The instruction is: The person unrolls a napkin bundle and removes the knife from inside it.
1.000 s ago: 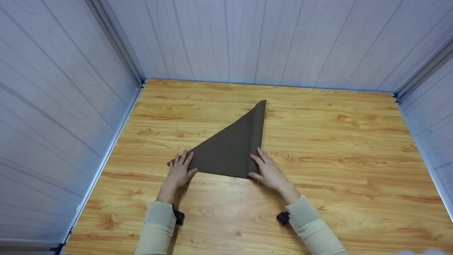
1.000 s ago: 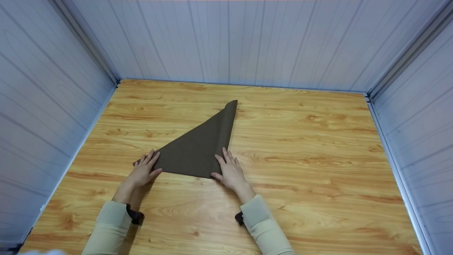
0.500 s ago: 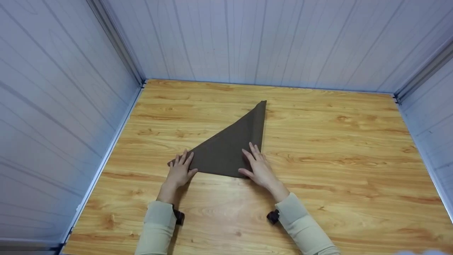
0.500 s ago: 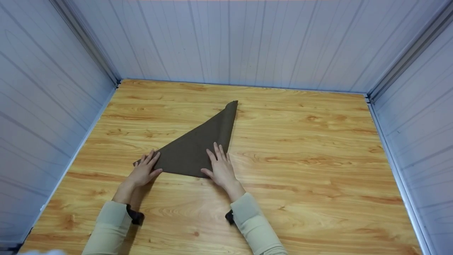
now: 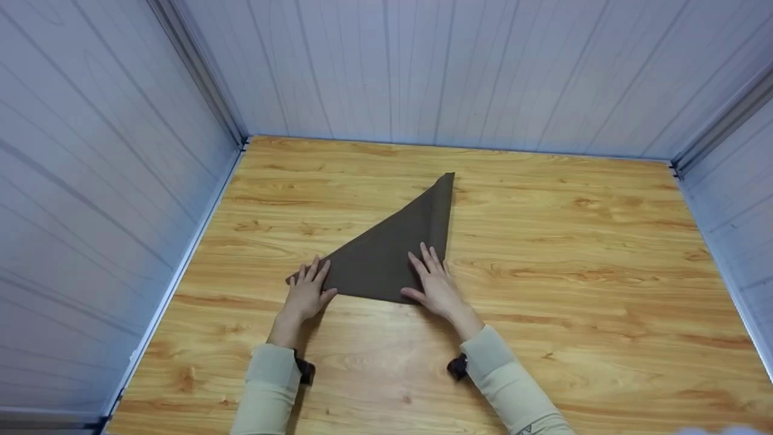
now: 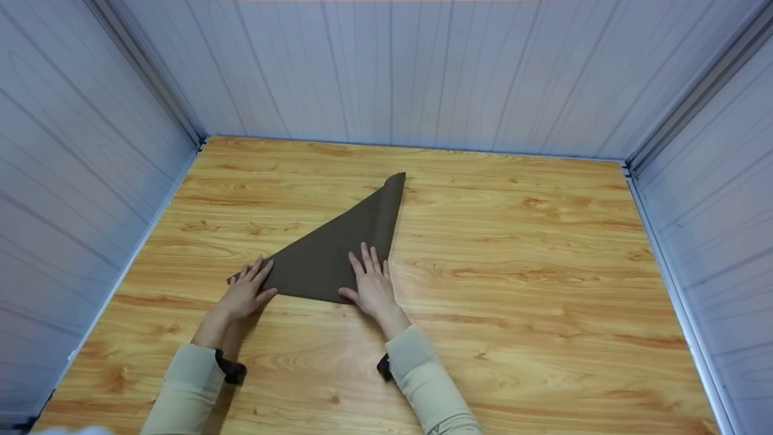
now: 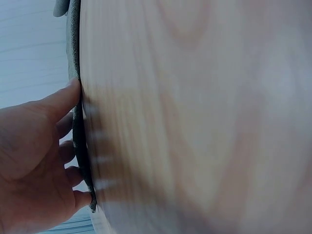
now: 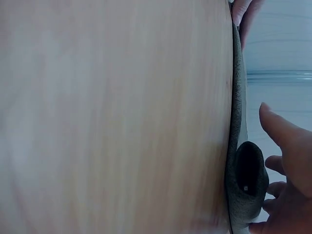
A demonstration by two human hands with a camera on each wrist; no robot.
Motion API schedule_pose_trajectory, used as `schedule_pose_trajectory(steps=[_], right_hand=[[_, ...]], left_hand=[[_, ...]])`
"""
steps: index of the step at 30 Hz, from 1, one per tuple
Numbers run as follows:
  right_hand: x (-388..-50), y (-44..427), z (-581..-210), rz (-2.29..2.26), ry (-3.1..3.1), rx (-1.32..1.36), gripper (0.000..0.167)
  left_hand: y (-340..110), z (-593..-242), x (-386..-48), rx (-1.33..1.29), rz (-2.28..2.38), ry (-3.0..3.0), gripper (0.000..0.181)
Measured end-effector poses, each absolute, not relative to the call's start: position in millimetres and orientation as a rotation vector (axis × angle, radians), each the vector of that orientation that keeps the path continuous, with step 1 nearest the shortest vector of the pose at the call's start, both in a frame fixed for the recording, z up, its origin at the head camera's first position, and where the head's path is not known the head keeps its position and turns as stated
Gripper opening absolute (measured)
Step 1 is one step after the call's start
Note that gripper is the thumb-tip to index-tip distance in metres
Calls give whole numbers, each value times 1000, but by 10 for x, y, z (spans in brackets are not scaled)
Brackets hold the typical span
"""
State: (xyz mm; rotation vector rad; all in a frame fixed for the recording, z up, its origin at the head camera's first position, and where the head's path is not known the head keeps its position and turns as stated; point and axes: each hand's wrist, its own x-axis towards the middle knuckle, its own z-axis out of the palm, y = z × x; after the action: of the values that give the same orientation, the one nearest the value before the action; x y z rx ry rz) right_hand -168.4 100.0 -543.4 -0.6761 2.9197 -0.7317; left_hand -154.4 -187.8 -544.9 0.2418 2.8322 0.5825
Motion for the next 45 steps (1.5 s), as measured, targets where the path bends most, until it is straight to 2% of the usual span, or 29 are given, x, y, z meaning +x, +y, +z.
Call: schedule_pose_trajectory(steps=[45], right_hand=[[-1649,1264,-5407,-587,2916,-689,61]], left_hand=[[-1887,-5439,-1547,236,590,2818,63]])
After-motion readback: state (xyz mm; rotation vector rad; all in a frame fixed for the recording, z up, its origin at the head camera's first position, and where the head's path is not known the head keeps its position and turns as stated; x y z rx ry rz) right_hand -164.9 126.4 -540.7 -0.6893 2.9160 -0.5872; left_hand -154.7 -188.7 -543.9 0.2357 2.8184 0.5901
